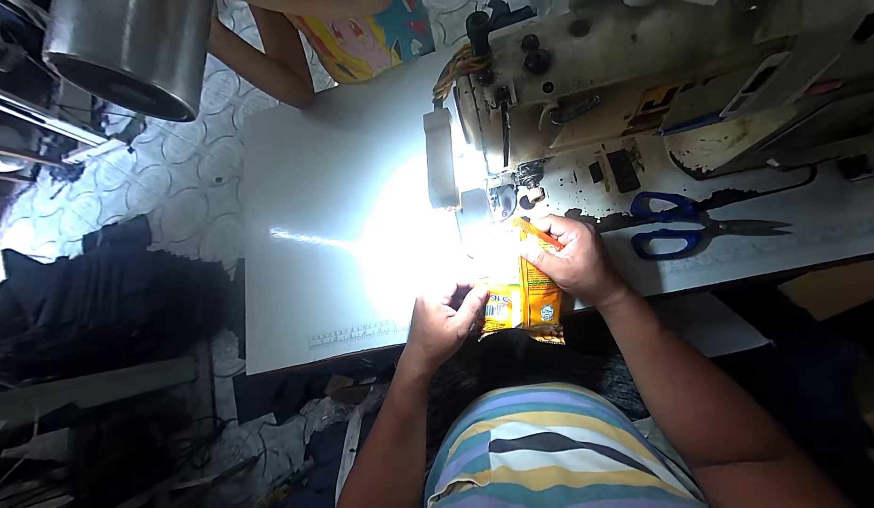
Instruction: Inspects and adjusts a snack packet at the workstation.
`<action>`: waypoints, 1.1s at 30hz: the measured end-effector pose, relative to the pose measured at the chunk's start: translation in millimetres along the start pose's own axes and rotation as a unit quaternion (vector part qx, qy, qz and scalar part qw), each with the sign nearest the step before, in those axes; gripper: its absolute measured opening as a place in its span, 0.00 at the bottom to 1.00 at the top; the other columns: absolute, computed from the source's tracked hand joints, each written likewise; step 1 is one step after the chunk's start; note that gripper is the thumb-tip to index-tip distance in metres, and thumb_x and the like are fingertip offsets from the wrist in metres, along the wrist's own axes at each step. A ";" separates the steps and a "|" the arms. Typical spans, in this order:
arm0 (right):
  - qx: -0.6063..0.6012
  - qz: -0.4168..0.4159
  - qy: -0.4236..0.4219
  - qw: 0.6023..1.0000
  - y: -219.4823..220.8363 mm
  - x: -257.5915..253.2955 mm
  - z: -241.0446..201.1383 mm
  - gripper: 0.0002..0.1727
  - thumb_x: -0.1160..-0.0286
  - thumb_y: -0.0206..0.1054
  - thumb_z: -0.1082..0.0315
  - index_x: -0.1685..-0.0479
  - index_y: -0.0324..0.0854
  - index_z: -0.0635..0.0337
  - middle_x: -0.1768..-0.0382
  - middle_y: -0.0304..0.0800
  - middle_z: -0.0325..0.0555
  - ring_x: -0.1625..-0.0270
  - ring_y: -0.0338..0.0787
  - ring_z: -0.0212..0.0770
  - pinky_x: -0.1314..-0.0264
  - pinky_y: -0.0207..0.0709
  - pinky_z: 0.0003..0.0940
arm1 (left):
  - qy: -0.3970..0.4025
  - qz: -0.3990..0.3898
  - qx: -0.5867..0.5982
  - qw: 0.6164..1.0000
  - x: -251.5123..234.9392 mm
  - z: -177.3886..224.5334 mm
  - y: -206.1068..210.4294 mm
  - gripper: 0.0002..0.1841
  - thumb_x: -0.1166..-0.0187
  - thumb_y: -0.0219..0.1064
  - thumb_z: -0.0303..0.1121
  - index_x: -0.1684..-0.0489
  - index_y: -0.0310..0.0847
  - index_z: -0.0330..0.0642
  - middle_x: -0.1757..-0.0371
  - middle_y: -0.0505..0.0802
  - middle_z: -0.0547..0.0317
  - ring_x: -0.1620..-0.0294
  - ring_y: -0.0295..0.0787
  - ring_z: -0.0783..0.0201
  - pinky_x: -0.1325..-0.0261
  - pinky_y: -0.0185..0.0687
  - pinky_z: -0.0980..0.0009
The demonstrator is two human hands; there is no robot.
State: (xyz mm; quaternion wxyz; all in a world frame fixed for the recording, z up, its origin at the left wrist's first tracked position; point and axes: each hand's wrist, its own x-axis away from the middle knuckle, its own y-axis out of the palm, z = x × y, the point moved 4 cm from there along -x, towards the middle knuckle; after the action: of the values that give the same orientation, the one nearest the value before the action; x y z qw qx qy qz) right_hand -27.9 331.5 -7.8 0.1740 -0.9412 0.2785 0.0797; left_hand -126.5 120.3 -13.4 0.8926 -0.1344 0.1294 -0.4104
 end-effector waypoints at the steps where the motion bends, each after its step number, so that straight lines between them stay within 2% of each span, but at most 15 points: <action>1: 0.003 -0.001 -0.001 1.000 -0.2 0.3 0.3 0.08 0.29 0.71 0.60 0.62 0.88 0.55 0.72 0.90 0.34 0.69 0.88 0.25 0.67 0.83 0.25 | 0.000 0.000 0.000 1.000 0.0 -0.4 0.3 0.09 0.17 0.68 0.36 0.59 0.90 0.40 0.68 0.95 0.64 0.69 0.92 0.72 0.62 0.92 0.72; 15: -0.008 -0.009 -0.002 1.000 -0.4 -0.3 -2.0 0.07 0.28 0.72 0.62 0.62 0.87 0.56 0.72 0.90 0.34 0.69 0.89 0.25 0.66 0.83 0.23 | -0.009 -0.004 0.000 1.000 -0.7 -1.2 0.0 0.09 0.16 0.67 0.36 0.58 0.90 0.40 0.67 0.96 0.63 0.68 0.92 0.72 0.60 0.92 0.72; 20: 0.007 -0.003 -0.005 1.000 -0.3 1.9 -3.4 0.07 0.28 0.72 0.61 0.61 0.87 0.55 0.73 0.89 0.34 0.71 0.88 0.25 0.69 0.83 0.23 | -0.003 -0.003 0.006 1.000 -0.9 1.0 0.3 0.09 0.16 0.67 0.35 0.59 0.90 0.39 0.69 0.95 0.63 0.70 0.92 0.72 0.63 0.92 0.72; 28: -0.007 -0.005 -0.011 1.000 0.2 -0.3 -1.5 0.09 0.27 0.72 0.61 0.60 0.87 0.56 0.72 0.90 0.34 0.69 0.89 0.24 0.66 0.83 0.23 | -0.008 -0.003 -0.007 1.000 -0.5 -0.1 0.2 0.09 0.16 0.67 0.36 0.58 0.90 0.40 0.68 0.95 0.64 0.70 0.91 0.72 0.63 0.90 0.72; 33: 0.011 -0.003 -0.001 1.000 0.2 1.9 -1.7 0.08 0.28 0.72 0.60 0.62 0.87 0.54 0.73 0.89 0.34 0.71 0.88 0.25 0.69 0.82 0.24 | -0.011 0.001 -0.012 1.000 0.1 0.7 0.3 0.10 0.16 0.67 0.37 0.59 0.90 0.40 0.69 0.95 0.64 0.71 0.91 0.73 0.64 0.90 0.73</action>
State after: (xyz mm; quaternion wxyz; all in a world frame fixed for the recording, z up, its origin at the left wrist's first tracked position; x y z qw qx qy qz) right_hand -26.4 329.7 -6.8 0.1847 -0.9400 0.2765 0.0771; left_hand -125.9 120.5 -12.9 0.8926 -0.1494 0.1250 -0.4067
